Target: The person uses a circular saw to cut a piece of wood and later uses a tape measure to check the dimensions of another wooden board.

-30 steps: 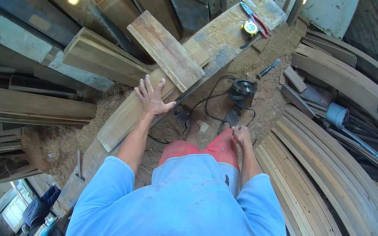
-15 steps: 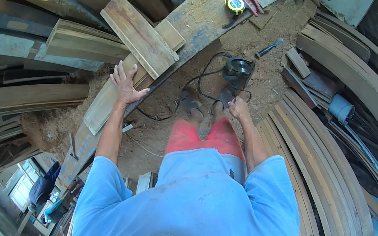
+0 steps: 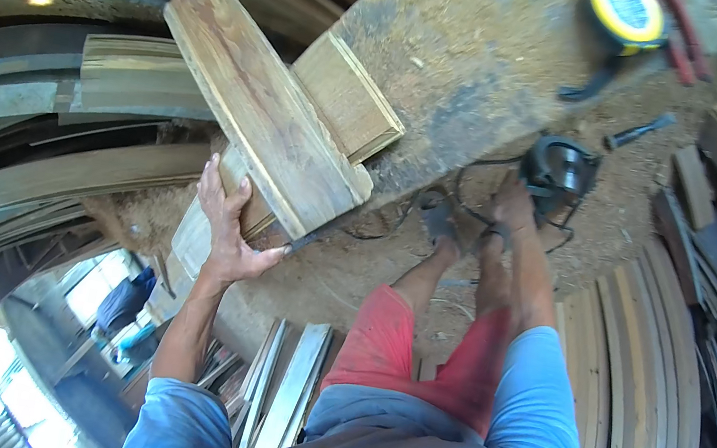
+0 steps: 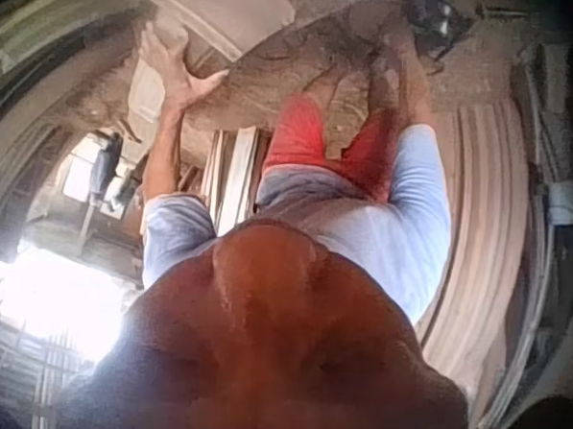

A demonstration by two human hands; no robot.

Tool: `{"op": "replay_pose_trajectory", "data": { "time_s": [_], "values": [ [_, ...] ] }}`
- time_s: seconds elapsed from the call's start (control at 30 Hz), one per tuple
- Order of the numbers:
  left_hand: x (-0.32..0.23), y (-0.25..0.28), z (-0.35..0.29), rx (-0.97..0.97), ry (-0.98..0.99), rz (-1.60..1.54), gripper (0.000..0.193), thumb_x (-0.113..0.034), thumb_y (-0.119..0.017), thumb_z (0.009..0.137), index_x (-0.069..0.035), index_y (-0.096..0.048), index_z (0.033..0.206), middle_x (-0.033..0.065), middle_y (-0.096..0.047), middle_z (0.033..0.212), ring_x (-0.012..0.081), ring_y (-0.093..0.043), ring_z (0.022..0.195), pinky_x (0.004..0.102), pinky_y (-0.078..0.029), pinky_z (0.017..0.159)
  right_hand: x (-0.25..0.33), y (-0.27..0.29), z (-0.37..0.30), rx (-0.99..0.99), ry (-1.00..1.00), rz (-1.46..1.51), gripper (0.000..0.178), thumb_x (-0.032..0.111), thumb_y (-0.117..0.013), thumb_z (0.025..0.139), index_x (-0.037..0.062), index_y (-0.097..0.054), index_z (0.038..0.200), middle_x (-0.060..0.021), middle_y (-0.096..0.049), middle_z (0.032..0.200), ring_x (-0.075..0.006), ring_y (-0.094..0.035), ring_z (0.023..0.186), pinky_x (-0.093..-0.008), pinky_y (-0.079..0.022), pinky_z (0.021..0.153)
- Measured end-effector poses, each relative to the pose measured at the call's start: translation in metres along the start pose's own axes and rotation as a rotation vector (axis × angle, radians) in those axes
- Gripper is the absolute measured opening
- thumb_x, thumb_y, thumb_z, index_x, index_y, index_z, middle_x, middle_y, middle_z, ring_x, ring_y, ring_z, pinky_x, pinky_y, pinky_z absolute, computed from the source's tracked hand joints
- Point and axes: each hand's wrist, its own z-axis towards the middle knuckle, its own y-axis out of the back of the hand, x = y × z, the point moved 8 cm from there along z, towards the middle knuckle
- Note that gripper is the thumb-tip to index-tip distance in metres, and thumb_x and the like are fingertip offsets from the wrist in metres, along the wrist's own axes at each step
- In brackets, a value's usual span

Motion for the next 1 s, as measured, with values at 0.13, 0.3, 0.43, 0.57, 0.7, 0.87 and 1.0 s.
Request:
{"op": "replay_pose_trajectory", "data": {
  "time_s": [0.13,0.3,0.43,0.57,0.7,0.87,1.0],
  "values": [
    [-0.001,-0.006,0.016,0.019,-0.077,-0.022,0.112,-0.062,-0.087,0.065,-0.032,-0.032,0.158,0.0387,-0.01,0.164,0.0559,-0.013,0.152,0.071,-0.011,0.116,-0.057,-0.07,0.039,-0.232,-0.083,-0.081,0.047,0.038,-0.057,0.098,-0.0013,-0.07,0.12,-0.0247,-0.059,0.14,-0.0433,-0.054,0.131,-0.0518,-0.052,0.101],
    [-0.001,-0.006,0.008,0.052,-0.031,-0.026,0.114,-0.061,-0.089,0.065,-0.034,-0.029,0.159,0.0374,-0.008,0.165,0.0567,-0.014,0.152,0.0706,-0.017,0.117,-0.084,-0.128,0.069,0.028,-0.102,-0.108,0.042,0.03,-0.057,0.097,-0.0009,-0.067,0.123,-0.0248,-0.064,0.132,-0.0386,-0.059,0.126,-0.0496,-0.054,0.099],
    [0.009,-0.014,0.04,0.075,-0.167,-0.094,0.114,-0.061,-0.088,0.067,-0.03,-0.029,0.159,0.0338,-0.008,0.167,0.0546,-0.014,0.152,0.0697,-0.017,0.117,-0.139,-0.173,0.002,0.05,-0.201,-0.046,0.039,0.024,-0.058,0.096,-0.0006,-0.065,0.126,-0.0249,-0.068,0.126,-0.0349,-0.064,0.123,-0.0478,-0.055,0.097],
    [-0.002,-0.003,-0.006,-0.018,-0.027,0.003,0.112,-0.057,-0.088,0.063,-0.028,-0.033,0.157,0.0333,-0.013,0.165,0.053,-0.015,0.152,0.0682,-0.011,0.119,-0.113,0.018,-0.057,0.061,-0.572,0.189,0.024,0.01,-0.057,0.093,-0.0005,-0.06,0.114,-0.0245,-0.074,0.101,-0.0413,-0.073,0.096,-0.0512,-0.059,0.082],
    [-0.004,0.003,0.004,-0.048,-0.065,0.031,0.116,-0.052,-0.09,0.056,-0.031,-0.035,0.156,0.0331,-0.014,0.165,0.0528,-0.016,0.151,0.0677,-0.011,0.118,-0.107,0.064,-0.146,0.011,-0.581,0.228,0.023,0.011,-0.053,0.093,0.0029,-0.059,0.114,-0.0261,-0.072,0.089,-0.0437,-0.072,0.086,-0.0534,-0.058,0.074],
    [-0.001,0.003,-0.001,-0.057,-0.004,0.04,0.118,-0.049,-0.092,0.055,-0.034,-0.034,0.156,0.0317,-0.013,0.165,0.0528,-0.013,0.152,0.0716,-0.008,0.116,-0.057,0.081,-0.24,-0.038,-0.724,0.41,0.031,0.016,-0.067,0.085,0.001,-0.057,0.11,-0.03,-0.071,0.099,-0.0483,-0.069,0.099,-0.0574,-0.055,0.084],
    [0.003,0.002,-0.005,-0.058,0.049,0.031,0.119,-0.05,-0.093,0.054,-0.037,-0.035,0.156,0.0313,-0.011,0.166,0.0535,-0.011,0.152,0.0734,-0.006,0.117,-0.014,0.103,-0.302,-0.053,-0.844,0.461,0.042,0.02,-0.073,0.083,-0.0019,-0.061,0.117,-0.0318,-0.071,0.102,-0.0481,-0.069,0.103,-0.0545,-0.056,0.088]
  ]
}}
